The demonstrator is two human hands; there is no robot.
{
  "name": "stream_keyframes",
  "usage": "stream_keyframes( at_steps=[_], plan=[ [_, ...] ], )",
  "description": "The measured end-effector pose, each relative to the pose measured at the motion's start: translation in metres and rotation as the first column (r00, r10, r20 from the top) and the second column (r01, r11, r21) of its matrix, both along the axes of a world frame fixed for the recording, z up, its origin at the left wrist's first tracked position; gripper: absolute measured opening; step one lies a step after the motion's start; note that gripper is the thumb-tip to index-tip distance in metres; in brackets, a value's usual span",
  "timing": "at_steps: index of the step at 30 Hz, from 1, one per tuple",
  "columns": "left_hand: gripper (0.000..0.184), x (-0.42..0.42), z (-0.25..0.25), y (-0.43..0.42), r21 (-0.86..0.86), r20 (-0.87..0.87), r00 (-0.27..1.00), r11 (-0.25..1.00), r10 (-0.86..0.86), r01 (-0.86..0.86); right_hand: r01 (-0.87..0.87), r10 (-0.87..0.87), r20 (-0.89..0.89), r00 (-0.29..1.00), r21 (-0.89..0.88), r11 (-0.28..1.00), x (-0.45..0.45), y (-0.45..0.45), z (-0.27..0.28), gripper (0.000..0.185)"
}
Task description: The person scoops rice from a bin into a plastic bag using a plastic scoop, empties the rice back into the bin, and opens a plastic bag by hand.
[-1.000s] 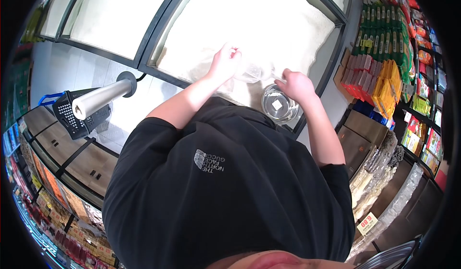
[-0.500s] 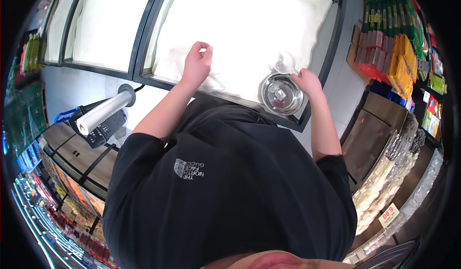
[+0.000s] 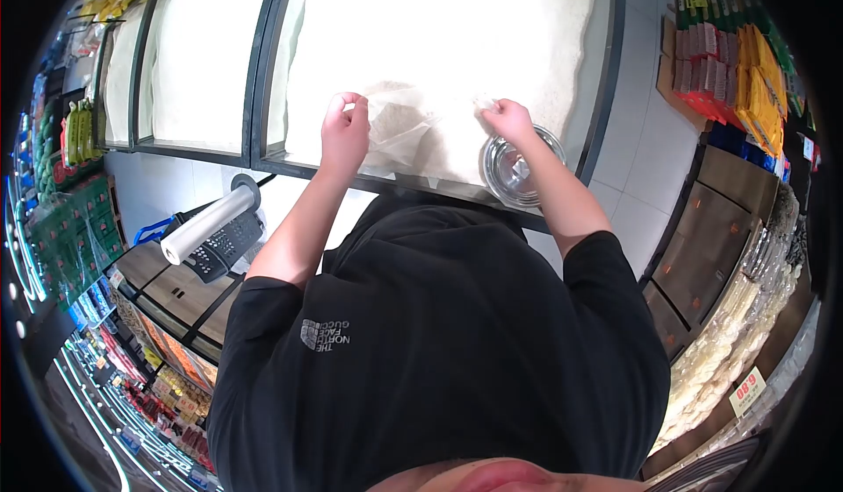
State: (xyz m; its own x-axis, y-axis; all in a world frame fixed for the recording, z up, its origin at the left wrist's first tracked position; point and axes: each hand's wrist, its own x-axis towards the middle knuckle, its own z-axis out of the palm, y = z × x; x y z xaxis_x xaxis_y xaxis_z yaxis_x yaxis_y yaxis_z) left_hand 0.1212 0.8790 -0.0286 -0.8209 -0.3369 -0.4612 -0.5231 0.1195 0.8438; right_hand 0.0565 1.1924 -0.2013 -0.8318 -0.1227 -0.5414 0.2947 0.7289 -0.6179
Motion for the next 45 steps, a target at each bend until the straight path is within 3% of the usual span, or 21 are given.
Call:
stream_keyframes(
  at_steps=[3,6,9,17,22,24,26,30,31,34,37,42,45],
  plan=[
    [0.013,-0.002,0.002,0.004,-0.009,-0.015,1.0,1.0,0.021,-0.021,0.086,-0.07,0.128,0.989,-0.127,0.988,0.005,0.021,0.014,0.049],
    [0.013,-0.006,0.0,0.005,0.01,-0.052,0.997,0.998,0.059,-0.059,0.039,-0.041,-0.019,0.999,-0.114,0.993,0.009,0.031,0.039,0.027],
    [0.015,-0.009,-0.006,0.003,-0.012,-0.077,0.997,1.0,0.017,-0.018,0.081,-0.063,0.094,0.994,-0.193,0.978,0.014,0.039,0.08,0.025],
    [0.015,-0.016,-0.027,0.001,-0.016,-0.134,0.99,0.999,0.039,-0.041,-0.051,0.074,0.118,0.99,-0.188,0.981,0.015,0.051,0.148,0.02],
    [0.015,-0.016,-0.035,0.004,-0.049,-0.219,0.975,0.997,0.049,-0.061,-0.222,0.242,0.141,0.96,-0.144,0.964,-0.001,0.037,0.173,0.017],
    [0.013,-0.015,-0.041,0.007,0.029,-0.248,0.964,0.995,0.097,-0.093,-0.307,0.327,0.136,0.935,-0.146,0.94,-0.008,0.022,0.181,0.018],
    [0.012,-0.011,-0.014,0.013,0.035,-0.242,0.965,0.995,0.104,-0.098,-0.438,0.451,0.092,0.888,-0.133,0.889,-0.018,0.006,0.18,0.02],
    [0.014,-0.002,-0.002,0.012,-0.084,-0.17,0.985,0.996,0.0,-0.015,-0.763,0.793,-0.022,0.609,0.255,0.594,-0.033,-0.067,0.184,0.028],
    [0.015,0.0,-0.002,0.013,-0.079,-0.16,0.987,0.997,-0.004,-0.008,-0.807,0.863,0.002,0.506,0.355,0.472,-0.031,-0.093,0.191,0.03],
    [0.016,0.004,-0.008,0.012,-0.047,-0.158,0.987,0.999,-0.017,0.009,-0.794,0.912,0.062,0.406,0.517,0.319,-0.014,-0.153,0.215,0.028],
    [0.016,0.009,-0.018,0.012,-0.036,-0.192,0.981,0.999,-0.01,0.003,-0.779,0.914,0.081,0.397,0.557,0.289,-0.011,-0.162,0.207,0.028],
    [0.015,0.012,-0.025,0.012,-0.065,-0.207,0.978,0.998,-0.016,0.002,-0.706,0.828,0.077,0.556,0.569,0.421,-0.009,-0.102,0.226,0.032],
    [0.015,0.011,-0.016,0.01,0.021,-0.164,0.986,1.0,0.002,0.001,-0.606,0.68,0.075,0.729,0.532,0.591,-0.004,-0.048,0.223,0.039]
  ],
)
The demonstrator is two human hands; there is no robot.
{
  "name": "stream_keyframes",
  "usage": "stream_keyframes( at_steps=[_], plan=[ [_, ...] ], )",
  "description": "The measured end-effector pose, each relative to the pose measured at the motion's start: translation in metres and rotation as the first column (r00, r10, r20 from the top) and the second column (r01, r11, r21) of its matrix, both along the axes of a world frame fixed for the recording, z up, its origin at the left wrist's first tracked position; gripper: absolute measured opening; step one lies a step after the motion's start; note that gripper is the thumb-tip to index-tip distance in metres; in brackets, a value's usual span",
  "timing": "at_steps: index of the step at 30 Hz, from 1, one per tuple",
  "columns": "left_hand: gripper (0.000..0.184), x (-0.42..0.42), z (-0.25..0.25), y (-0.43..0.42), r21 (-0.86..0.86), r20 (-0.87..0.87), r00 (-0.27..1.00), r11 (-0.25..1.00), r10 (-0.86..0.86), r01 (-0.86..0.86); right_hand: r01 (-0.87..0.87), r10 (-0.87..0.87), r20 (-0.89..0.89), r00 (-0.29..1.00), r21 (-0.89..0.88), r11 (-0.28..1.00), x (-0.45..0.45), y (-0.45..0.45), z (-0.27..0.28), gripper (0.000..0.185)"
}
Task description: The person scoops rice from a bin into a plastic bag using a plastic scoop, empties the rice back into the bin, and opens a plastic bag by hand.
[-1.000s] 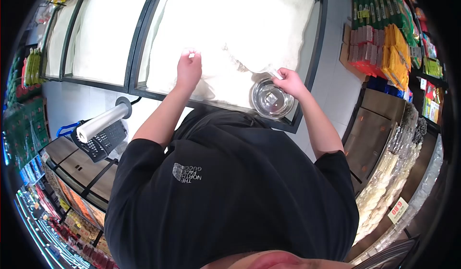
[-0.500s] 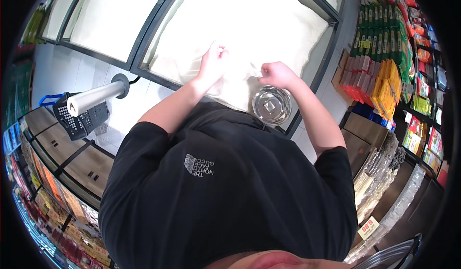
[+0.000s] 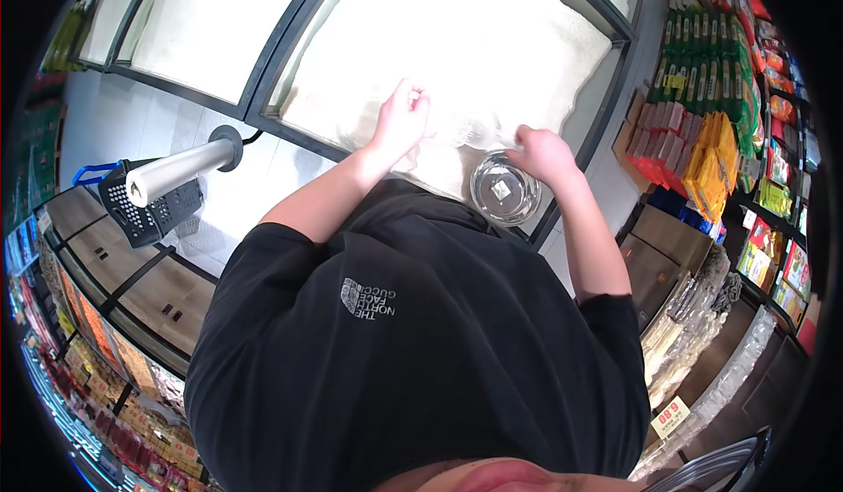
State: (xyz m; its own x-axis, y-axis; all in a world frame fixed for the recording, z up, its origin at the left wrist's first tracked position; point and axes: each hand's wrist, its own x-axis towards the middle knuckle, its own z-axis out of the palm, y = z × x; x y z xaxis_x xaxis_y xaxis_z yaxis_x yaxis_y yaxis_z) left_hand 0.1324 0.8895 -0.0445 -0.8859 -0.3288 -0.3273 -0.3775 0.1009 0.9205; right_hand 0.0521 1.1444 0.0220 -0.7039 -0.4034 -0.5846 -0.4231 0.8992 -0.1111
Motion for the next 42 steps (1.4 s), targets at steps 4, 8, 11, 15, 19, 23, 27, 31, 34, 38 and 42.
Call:
stream_keyframes(
  at_steps=[4,8,11,15,19,23,27,31,34,38,42],
  plan=[
    [0.013,0.0,0.002,0.0,-0.012,0.031,1.0,1.0,-0.006,0.006,0.284,-0.279,0.065,0.958,-0.08,0.955,0.011,0.07,-0.019,0.042],
    [0.012,-0.002,-0.013,-0.002,-0.102,-0.004,1.0,0.995,-0.017,0.017,0.45,-0.447,0.055,0.893,-0.069,0.89,0.013,0.115,-0.057,0.044],
    [0.013,-0.002,-0.035,-0.008,-0.033,-0.018,0.999,0.998,-0.047,0.046,0.476,-0.476,0.024,0.879,-0.022,0.879,0.003,0.13,-0.094,0.049],
    [0.015,-0.003,-0.004,-0.004,-0.119,0.144,0.988,0.991,-0.048,0.066,0.421,-0.417,0.066,0.907,-0.083,0.903,-0.007,0.121,-0.159,0.053],
    [0.017,0.0,-0.004,0.001,-0.105,0.162,0.987,0.994,0.004,0.013,0.477,-0.451,0.162,0.878,-0.208,0.854,-0.012,0.062,-0.195,0.052],
    [0.016,0.002,0.008,0.005,-0.109,0.185,0.983,0.994,0.005,0.016,0.604,-0.553,0.244,0.797,-0.308,0.735,-0.016,0.023,-0.224,0.049],
    [0.016,0.002,0.013,0.007,-0.125,0.196,0.981,0.992,-0.001,0.026,0.671,-0.581,0.338,0.741,-0.408,0.619,-0.007,0.042,-0.223,0.042],
    [0.016,0.004,0.005,0.007,-0.112,0.148,0.989,0.994,0.005,0.012,0.75,-0.571,0.487,0.661,-0.458,0.478,0.003,0.076,-0.195,0.026],
    [0.017,-0.001,0.001,0.006,-0.076,0.124,0.992,0.997,0.019,-0.01,0.724,-0.557,0.463,0.69,-0.473,0.503,0.005,0.101,-0.169,0.021],
    [0.017,-0.006,-0.005,0.003,-0.07,0.101,0.995,0.998,0.014,-0.007,0.688,-0.528,0.441,0.726,-0.455,0.566,0.01,0.124,-0.126,0.023],
    [0.015,-0.017,-0.024,0.0,-0.111,0.084,0.996,0.994,0.034,-0.025,0.641,-0.478,0.435,0.763,-0.419,0.643,0.009,0.13,-0.087,0.022]
  ],
)
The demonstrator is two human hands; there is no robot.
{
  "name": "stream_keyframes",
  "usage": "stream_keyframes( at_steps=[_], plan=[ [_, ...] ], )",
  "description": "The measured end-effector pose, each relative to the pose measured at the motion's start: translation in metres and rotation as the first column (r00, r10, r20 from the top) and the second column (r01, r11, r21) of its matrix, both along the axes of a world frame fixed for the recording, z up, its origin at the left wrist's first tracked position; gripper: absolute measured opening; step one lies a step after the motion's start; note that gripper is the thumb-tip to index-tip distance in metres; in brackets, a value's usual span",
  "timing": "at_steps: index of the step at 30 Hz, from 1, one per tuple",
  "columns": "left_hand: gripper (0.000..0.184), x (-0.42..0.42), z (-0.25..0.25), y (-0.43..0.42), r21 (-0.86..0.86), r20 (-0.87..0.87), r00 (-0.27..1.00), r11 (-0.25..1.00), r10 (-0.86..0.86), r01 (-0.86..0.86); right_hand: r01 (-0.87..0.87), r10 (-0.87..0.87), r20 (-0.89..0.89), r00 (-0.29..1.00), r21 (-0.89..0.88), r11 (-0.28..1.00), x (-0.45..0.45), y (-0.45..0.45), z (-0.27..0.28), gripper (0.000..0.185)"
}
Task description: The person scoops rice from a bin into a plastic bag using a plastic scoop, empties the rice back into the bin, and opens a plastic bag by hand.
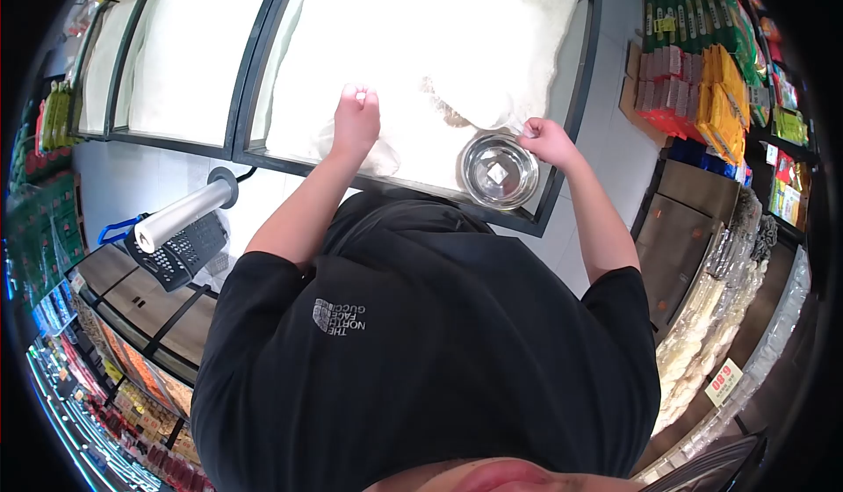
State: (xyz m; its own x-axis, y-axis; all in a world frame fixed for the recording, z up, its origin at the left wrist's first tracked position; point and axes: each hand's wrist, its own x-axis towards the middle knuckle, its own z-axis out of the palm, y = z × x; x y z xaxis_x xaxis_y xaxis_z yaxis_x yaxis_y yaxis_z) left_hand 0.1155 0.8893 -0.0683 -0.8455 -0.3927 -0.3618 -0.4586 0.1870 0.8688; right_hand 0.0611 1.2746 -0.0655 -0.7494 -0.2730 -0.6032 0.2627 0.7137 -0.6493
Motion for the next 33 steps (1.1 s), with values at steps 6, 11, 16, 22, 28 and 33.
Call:
stream_keyframes(
  at_steps=[6,11,16,22,28,33],
  plan=[
    [0.014,0.001,-0.001,0.004,0.016,-0.143,0.99,1.0,-0.005,0.008,-0.172,0.177,0.085,0.981,-0.061,0.983,-0.015,-0.031,0.033,0.016],
    [0.015,0.004,0.011,0.003,-0.059,-0.124,0.988,0.995,-0.091,0.085,-0.532,0.553,-0.12,0.824,0.168,0.83,-0.038,-0.099,0.031,0.025],
    [0.017,0.011,0.027,0.006,-0.087,-0.139,0.99,0.996,-0.04,0.028,-0.712,0.847,-0.12,0.517,0.489,0.504,-0.03,-0.204,0.064,0.03],
    [0.018,0.013,0.011,0.0,0.015,-0.112,0.993,0.999,-0.028,0.03,-0.62,0.88,-0.195,0.433,0.645,0.447,-0.005,-0.224,0.091,0.017],
    [0.016,0.012,0.006,0.001,0.056,-0.113,0.993,0.998,-0.022,0.029,-0.541,0.814,-0.142,0.563,0.682,0.492,0.0,-0.167,0.103,0.022],
    [0.014,0.011,0.003,-0.003,0.042,-0.108,0.991,0.996,-0.076,0.081,-0.407,0.651,-0.151,0.744,0.67,0.621,0.006,-0.11,0.091,0.032]
  ],
)
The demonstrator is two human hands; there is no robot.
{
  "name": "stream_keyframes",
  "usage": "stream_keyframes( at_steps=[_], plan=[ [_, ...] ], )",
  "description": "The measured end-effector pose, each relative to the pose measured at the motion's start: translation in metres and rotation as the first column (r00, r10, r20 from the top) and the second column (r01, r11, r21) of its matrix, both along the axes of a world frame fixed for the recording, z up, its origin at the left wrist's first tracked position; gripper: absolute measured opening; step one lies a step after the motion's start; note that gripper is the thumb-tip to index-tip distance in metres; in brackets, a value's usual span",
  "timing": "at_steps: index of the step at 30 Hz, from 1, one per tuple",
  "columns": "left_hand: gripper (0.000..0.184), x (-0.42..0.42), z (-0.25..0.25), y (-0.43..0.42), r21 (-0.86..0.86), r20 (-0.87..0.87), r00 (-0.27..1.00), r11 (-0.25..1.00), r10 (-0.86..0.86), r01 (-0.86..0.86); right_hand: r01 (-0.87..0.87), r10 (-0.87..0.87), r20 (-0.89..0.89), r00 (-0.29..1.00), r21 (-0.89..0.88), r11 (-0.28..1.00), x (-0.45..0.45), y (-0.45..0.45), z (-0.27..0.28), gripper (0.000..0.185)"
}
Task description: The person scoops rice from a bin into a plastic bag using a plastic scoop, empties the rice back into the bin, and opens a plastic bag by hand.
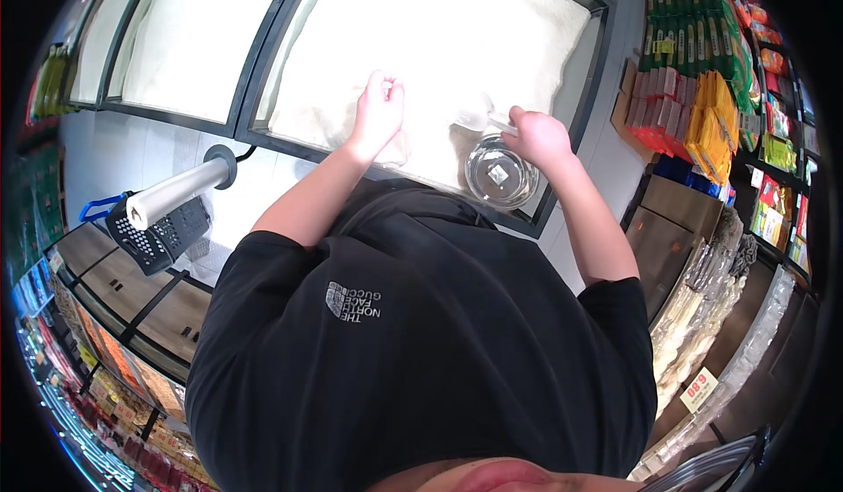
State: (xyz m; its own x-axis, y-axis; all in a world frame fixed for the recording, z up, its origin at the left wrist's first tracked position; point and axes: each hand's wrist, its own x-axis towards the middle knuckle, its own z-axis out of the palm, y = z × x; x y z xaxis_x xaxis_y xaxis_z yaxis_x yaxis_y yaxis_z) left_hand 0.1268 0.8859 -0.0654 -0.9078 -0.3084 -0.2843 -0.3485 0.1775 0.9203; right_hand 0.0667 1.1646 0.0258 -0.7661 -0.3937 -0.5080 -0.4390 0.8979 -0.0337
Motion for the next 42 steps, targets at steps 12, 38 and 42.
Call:
stream_keyframes(
  at_steps=[12,38,42],
  plan=[
    [0.012,-0.004,-0.005,-0.011,-0.111,0.043,0.998,0.993,0.045,-0.04,0.474,-0.476,0.026,0.879,0.048,0.879,-0.004,0.098,-0.059,0.049],
    [0.017,-0.001,0.029,0.006,-0.04,0.16,0.985,0.998,0.058,-0.052,0.863,-0.566,0.654,0.502,-0.427,0.271,-0.007,0.045,-0.197,0.038],
    [0.018,-0.008,0.015,0.006,-0.058,0.115,0.993,0.998,0.041,-0.035,0.825,-0.516,0.644,0.564,-0.473,0.311,-0.012,0.067,-0.158,0.039]
  ],
)
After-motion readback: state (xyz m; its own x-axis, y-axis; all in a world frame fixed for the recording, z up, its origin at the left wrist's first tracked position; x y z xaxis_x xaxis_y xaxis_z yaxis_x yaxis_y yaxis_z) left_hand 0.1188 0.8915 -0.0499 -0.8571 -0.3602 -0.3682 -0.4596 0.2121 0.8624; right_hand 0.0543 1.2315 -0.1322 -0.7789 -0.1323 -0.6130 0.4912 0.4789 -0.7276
